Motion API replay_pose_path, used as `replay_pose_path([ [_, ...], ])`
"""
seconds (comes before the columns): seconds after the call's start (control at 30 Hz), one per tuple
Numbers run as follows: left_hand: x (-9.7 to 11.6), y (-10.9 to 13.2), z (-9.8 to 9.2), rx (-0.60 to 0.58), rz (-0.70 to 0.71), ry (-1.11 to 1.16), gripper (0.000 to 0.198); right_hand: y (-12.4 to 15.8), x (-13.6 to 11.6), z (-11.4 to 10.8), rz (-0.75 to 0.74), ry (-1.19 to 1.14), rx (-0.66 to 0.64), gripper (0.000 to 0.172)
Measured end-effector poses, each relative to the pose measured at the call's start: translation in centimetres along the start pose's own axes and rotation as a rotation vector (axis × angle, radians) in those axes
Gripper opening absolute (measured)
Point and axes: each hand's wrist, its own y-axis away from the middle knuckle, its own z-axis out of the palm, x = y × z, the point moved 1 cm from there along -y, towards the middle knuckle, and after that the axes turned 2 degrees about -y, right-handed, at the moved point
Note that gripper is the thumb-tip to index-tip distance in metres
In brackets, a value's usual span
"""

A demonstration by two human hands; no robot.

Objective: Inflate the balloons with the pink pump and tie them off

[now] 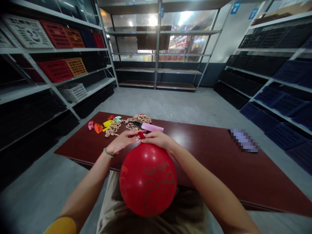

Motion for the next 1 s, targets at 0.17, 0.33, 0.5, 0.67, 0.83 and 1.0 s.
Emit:
replay_pose_path([
  [0.17, 0.5, 0.0, 0.0, -0.076, -0.049, 0.079, 0.042, -0.9, 0.6, 0.8, -0.027, 0.003, -0.132, 0.028],
  [0.33, -0.2, 0.8, -0.5, 0.014, -0.070, 0.164, 0.033, -1.6, 1.0, 1.5, -0.031, 0.035, -0.220, 0.030],
  [0.5, -1.5, 2.0, -1.8, 0.222, -0.107, 0.170, 0.024, -3.0, 1.3, 2.2, 0.012, 0.023, -0.265, 0.030],
  [0.67, -2.9, 3.1, -3.7, 0.315, -0.145, 0.017, 0.018, -5.1, 1.0, 2.8, 0.040, 0.001, -0.319, 0.028],
  [0.83, -3.5, 4.6, -6.2, 0.345, -0.105, -0.157, 0.016, -7.0, -0.6, 3.3, 0.026, 0.104, -0.339, 0.032],
  [1.0, -3.3, 6.7, -9.4, 0.376, -0.151, -0.166, 0.017, -13.2, -1.1, 3.7, -0.247, 0.421, -0.201, 0.037],
])
